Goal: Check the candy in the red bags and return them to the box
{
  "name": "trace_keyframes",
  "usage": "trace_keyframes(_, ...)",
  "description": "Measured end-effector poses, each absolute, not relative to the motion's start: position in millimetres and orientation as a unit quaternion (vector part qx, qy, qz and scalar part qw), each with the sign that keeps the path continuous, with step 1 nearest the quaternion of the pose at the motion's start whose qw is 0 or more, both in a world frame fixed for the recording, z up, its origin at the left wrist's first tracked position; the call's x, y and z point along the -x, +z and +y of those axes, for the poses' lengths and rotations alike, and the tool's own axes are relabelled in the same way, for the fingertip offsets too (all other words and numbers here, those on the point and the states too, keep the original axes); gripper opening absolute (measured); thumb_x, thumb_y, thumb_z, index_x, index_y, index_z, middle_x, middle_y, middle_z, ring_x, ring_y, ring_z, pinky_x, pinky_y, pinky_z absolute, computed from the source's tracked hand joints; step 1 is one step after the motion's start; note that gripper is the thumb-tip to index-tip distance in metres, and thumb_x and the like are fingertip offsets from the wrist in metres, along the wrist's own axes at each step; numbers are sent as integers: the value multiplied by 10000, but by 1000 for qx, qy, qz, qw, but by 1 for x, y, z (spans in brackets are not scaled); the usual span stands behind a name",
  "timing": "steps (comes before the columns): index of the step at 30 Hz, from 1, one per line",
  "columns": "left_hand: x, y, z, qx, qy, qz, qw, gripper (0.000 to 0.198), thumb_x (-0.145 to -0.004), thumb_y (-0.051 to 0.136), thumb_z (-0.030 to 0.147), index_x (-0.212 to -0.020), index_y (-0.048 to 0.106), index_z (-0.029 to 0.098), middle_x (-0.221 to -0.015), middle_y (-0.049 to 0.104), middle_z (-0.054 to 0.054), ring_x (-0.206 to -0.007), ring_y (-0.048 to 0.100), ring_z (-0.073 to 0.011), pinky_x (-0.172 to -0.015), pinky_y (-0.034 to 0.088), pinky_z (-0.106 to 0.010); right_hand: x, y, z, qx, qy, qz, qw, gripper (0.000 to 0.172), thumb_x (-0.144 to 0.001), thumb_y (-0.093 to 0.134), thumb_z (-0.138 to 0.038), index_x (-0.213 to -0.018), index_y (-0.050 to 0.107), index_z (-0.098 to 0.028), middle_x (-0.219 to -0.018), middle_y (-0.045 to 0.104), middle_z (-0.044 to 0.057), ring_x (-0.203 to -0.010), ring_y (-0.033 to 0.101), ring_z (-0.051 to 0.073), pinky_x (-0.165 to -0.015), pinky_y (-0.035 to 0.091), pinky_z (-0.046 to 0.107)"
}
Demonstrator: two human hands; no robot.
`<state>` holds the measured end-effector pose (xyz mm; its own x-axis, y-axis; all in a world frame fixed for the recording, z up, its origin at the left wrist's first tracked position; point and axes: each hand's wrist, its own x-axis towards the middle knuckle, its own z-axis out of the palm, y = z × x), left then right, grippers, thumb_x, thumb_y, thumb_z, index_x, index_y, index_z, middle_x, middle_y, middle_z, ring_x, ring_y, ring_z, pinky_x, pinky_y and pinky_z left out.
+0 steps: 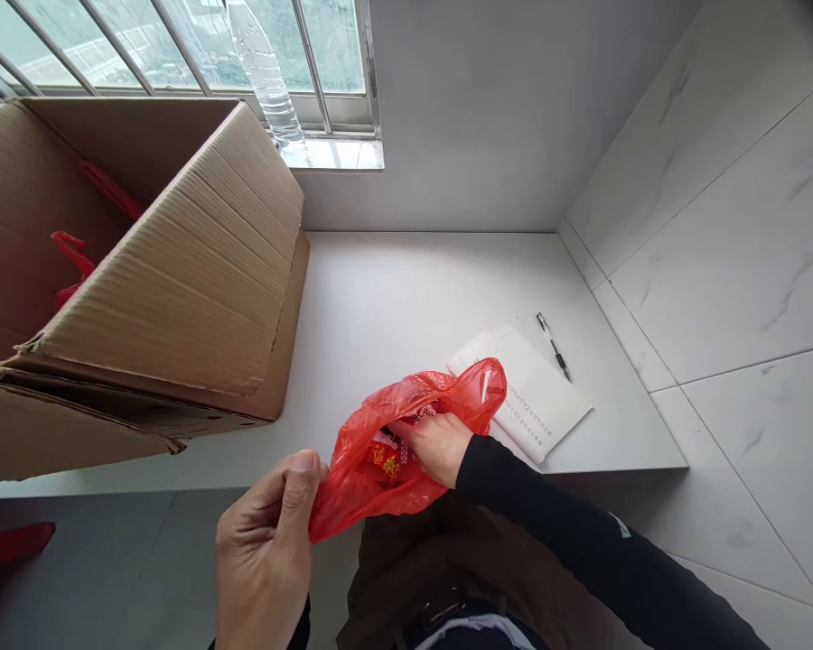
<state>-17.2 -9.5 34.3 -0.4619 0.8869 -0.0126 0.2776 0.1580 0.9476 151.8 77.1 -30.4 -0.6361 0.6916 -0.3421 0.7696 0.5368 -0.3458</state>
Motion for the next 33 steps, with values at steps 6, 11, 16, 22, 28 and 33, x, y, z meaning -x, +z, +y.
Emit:
trace_keyframes(6,26,24,-16,-395,500,655,405,265,-812,708,469,-931,755,237,-875,700,-36,-787,665,-193,-667,591,-259,-167,-9,71,-482,-220,843,88,299,-968,387,-172,-1176,596,-125,-859,727,132,-778,714,292,-663,516,382)
trace_keyframes(11,21,27,-17,-469,488,635,373,313,-778,764,360,-1079,714,287,-898,689,-11,-801,667,-161,-685,563,-210,-193,25,56,-493,-196,837,-131,359,-1023,374,-216,-1365,483,-200,-1162,681,97,-1077,654,224,-897,540,369)
trace_keyframes(16,27,23,-15,-511,539,625,240,92,-870,668,290,-785,653,258,-1018,564,-8,-1066,545,-159,-831,483,-207,-229,27,72,-586,-61,768,-251,476,-940,574,-252,-1403,485,-187,-1332,576,149,-1261,504,324,-1046,436,536)
trace_keyframes(22,24,17,-9,-483,585,608,234,83,-876,669,253,-799,695,269,-1164,564,-18,-1195,514,-189,-929,464,-291,-224,33,68,-567,-90,754,-318,251,-971,507,-253,-1201,601,-217,-1101,660,89,-1063,584,262,-920,506,431)
trace_keyframes(28,7,19,-13,-498,596,599,196,71,-843,706,239,-838,748,297,-896,620,23,-853,589,-137,-737,485,-249,-170,7,60,-498,-222,838,19,243,-954,475,-147,-1161,600,-173,-957,723,100,-878,704,233,-723,519,329)
trace_keyframes(33,7,11,-17,-397,588,656,257,117,-760,792,358,-783,770,246,-680,682,34,-676,625,-133,-618,514,-217,-163,-26,73,-494,-213,839,85,291,-845,663,-237,-1115,623,-134,-1011,729,144,-952,699,303,-733,497,357)
